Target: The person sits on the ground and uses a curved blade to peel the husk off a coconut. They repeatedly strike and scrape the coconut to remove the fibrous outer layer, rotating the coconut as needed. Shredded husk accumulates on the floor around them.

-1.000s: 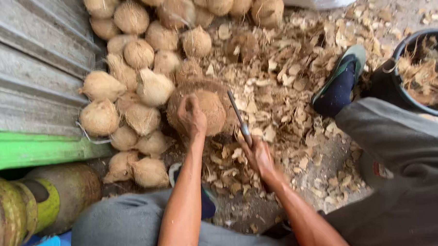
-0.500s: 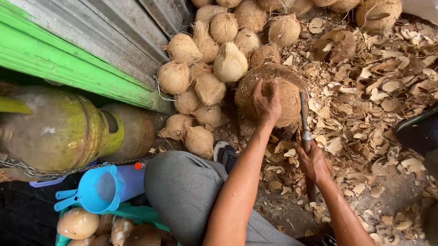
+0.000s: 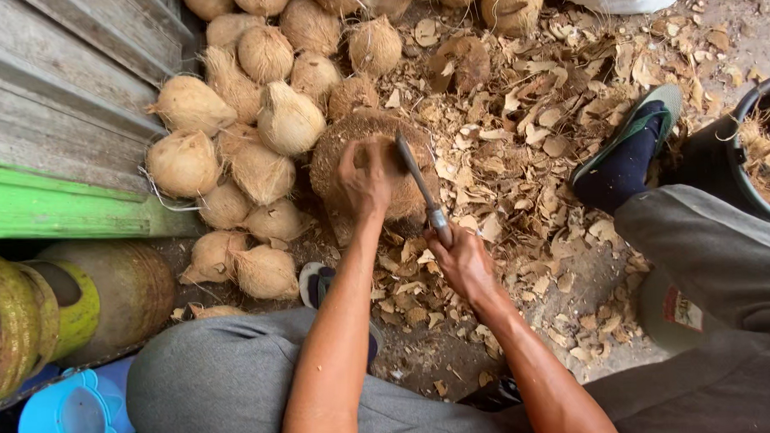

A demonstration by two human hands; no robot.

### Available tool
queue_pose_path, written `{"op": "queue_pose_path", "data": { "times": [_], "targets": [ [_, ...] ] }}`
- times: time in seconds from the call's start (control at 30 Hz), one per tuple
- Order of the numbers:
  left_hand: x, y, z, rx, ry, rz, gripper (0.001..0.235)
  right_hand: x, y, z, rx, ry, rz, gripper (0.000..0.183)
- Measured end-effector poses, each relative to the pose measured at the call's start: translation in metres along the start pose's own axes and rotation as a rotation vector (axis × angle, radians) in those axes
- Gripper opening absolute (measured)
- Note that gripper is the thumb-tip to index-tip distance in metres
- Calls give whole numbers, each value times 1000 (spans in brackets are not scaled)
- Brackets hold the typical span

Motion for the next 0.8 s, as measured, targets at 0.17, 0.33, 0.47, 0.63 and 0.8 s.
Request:
{"op": "queue_pose_path", "data": {
  "times": [0.17, 0.33, 0.47, 0.63, 0.8],
  "targets": [
    [-13, -20, 33, 132, -212, -138, 54, -7, -10, -19, 189, 36, -361, 29],
    [0, 4, 12, 11, 9, 73, 52, 19, 33, -7, -126, 74, 87, 15],
    [6, 1, 22, -133, -102, 52, 56, 28, 19, -20, 44, 45, -6, 28],
    [14, 5, 21, 164, -41, 180, 57, 18, -18, -24, 396, -27, -315, 44],
    [9, 6, 11, 57, 52, 155, 62, 7, 2, -1, 124, -55, -10, 30]
  ]
}}
Point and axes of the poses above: each hand's wrist, its own x-axis towards the middle knuckle, its own z-axis out of the palm, y = z × x, the point moved 10 cm from there along x, towards the middle knuckle, and after that the axes turned 15 degrees about x, right-handed, at the moved point
